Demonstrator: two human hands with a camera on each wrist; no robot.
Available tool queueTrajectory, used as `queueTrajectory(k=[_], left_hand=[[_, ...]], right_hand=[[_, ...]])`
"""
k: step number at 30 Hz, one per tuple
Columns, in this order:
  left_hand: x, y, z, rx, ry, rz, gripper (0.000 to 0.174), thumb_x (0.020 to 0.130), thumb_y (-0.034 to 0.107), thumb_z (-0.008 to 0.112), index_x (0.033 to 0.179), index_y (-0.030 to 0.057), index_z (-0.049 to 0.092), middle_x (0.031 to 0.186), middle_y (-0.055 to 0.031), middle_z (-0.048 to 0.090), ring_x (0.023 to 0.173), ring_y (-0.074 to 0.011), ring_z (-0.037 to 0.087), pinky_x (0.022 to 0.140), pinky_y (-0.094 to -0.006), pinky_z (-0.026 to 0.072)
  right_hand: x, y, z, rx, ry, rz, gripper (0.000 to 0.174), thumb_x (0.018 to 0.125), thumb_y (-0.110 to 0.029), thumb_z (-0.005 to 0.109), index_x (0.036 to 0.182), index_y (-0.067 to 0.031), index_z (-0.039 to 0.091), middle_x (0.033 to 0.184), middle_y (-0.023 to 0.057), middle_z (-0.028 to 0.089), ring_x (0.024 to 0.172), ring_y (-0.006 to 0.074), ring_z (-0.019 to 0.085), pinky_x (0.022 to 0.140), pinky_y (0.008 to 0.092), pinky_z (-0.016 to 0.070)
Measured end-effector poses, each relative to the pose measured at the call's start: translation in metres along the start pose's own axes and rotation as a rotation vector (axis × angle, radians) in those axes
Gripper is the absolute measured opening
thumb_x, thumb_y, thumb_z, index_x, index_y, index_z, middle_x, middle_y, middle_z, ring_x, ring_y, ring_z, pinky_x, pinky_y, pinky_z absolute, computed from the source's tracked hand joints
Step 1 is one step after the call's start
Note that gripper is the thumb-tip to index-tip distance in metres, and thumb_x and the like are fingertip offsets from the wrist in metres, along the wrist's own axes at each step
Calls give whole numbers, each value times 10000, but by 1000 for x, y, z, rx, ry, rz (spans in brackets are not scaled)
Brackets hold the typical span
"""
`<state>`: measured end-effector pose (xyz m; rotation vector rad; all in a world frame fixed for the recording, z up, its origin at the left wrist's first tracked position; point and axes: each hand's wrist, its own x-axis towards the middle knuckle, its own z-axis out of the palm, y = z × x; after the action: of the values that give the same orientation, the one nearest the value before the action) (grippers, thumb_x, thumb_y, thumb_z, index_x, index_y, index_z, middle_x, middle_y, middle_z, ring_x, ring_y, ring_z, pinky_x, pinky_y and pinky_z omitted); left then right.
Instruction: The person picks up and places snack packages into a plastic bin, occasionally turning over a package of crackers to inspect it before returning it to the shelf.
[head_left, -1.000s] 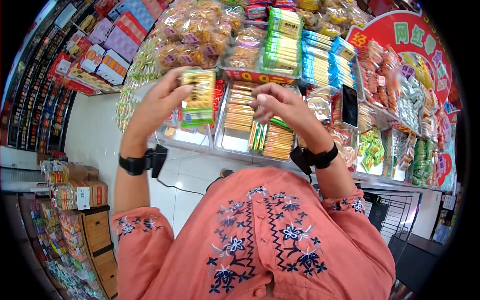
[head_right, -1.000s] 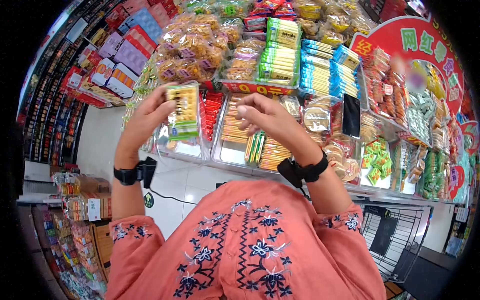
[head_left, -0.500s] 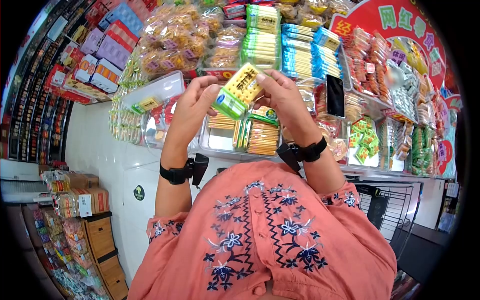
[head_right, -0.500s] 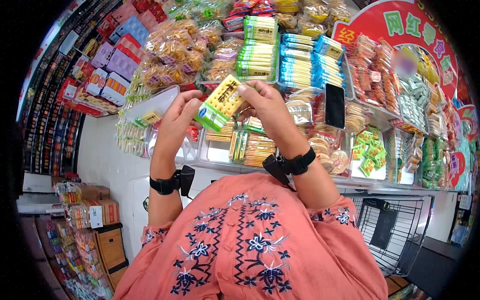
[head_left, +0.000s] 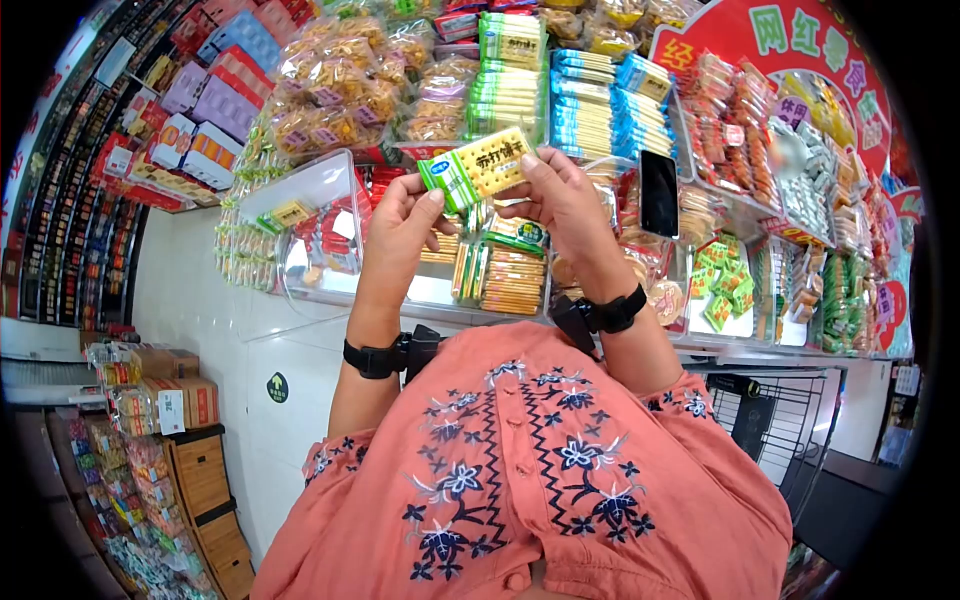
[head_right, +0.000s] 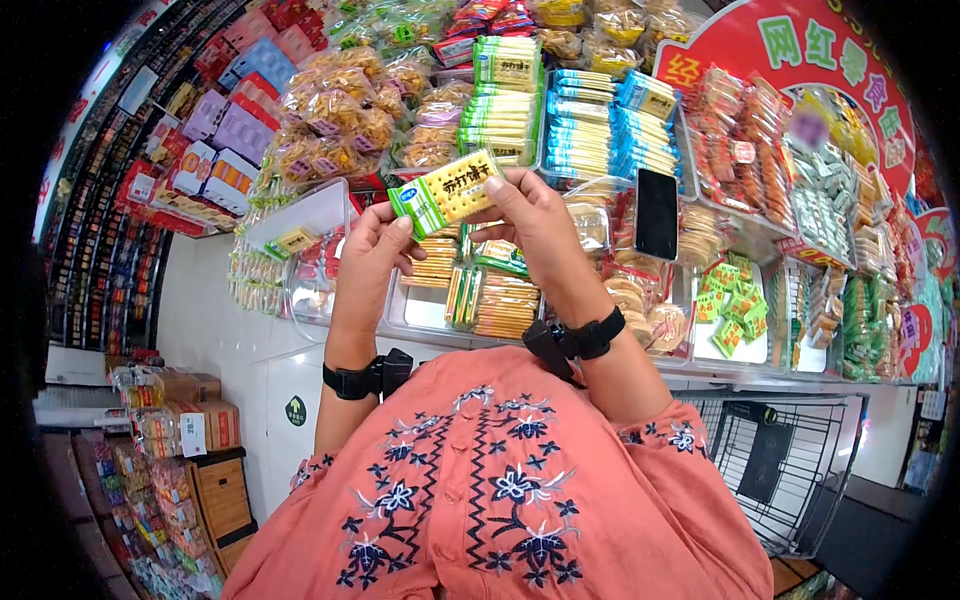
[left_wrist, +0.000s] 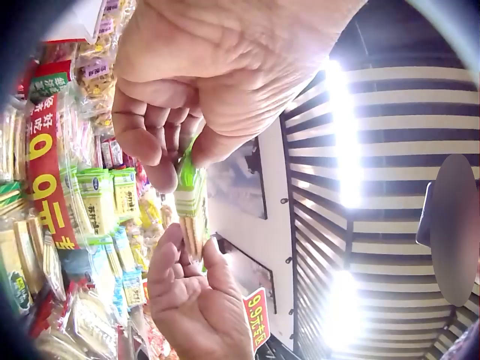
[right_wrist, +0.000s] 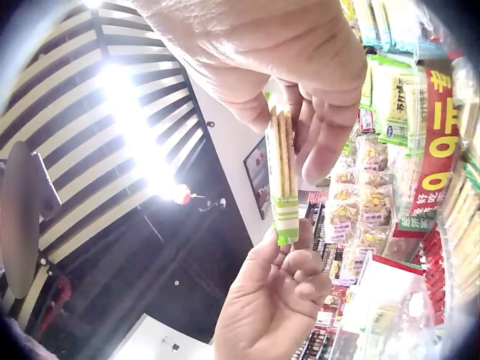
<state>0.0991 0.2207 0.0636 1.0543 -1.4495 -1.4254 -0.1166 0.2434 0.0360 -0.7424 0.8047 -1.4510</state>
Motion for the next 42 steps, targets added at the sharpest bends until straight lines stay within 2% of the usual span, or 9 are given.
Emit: queueTrajectory(k=[7,13,22,28,37,40,42], left_hand=[[1,0,2,0,31,-4,309,1016,214,579,1237,-3,569,993,-46,672,759,-95,641,614,-200,486],[2,-1,2,21,49,-6,314,1014,218,584,1233,-6,578,970,-44,669,755,-91,635,611,-201,485],[2,-1,5,-7,68,-3,319,1013,217,581,1237,-10,583,948,-37,669,753,-88,632,609,-199,481],[4,-3,7,-10,79,-2,321,1014,218,579,1238,-12,584,945,-37,670,755,-89,635,601,-196,479],[7,-3,14,112,75,11,337,991,186,628,1255,-14,562,1035,-41,663,784,-82,625,595,-189,476],[8,-5,13,101,70,51,331,977,166,650,1249,5,550,1051,-38,660,790,-77,621,585,-189,474],[7,-6,13,104,83,73,304,979,150,647,1239,28,549,1048,-32,659,823,-80,623,611,-192,478]], right_hand=[[-4,-6,-1,-1,-15,3,324,1051,-327,519,1163,-26,568,1072,98,687,907,186,708,735,302,587],[-4,-8,-3,-12,-39,23,331,1053,-331,514,1175,-29,578,1084,92,686,889,165,694,726,287,579],[-1,-5,-11,-11,3,64,348,1022,-343,580,1164,-26,596,956,35,648,783,107,630,691,259,546],[-2,-7,-14,-25,-4,81,346,1010,-320,605,1180,-19,594,924,29,635,782,95,619,684,254,533],[-3,-9,-17,-28,29,71,326,991,-254,637,1192,-4,585,924,23,634,782,85,621,679,249,526],[-2,-10,-18,-96,8,56,300,981,-214,643,1189,-4,592,907,21,633,785,82,622,676,246,522],[-5,-11,-16,-174,-6,-7,270,970,-168,645,1187,-13,600,960,25,625,797,80,616,683,239,510]])
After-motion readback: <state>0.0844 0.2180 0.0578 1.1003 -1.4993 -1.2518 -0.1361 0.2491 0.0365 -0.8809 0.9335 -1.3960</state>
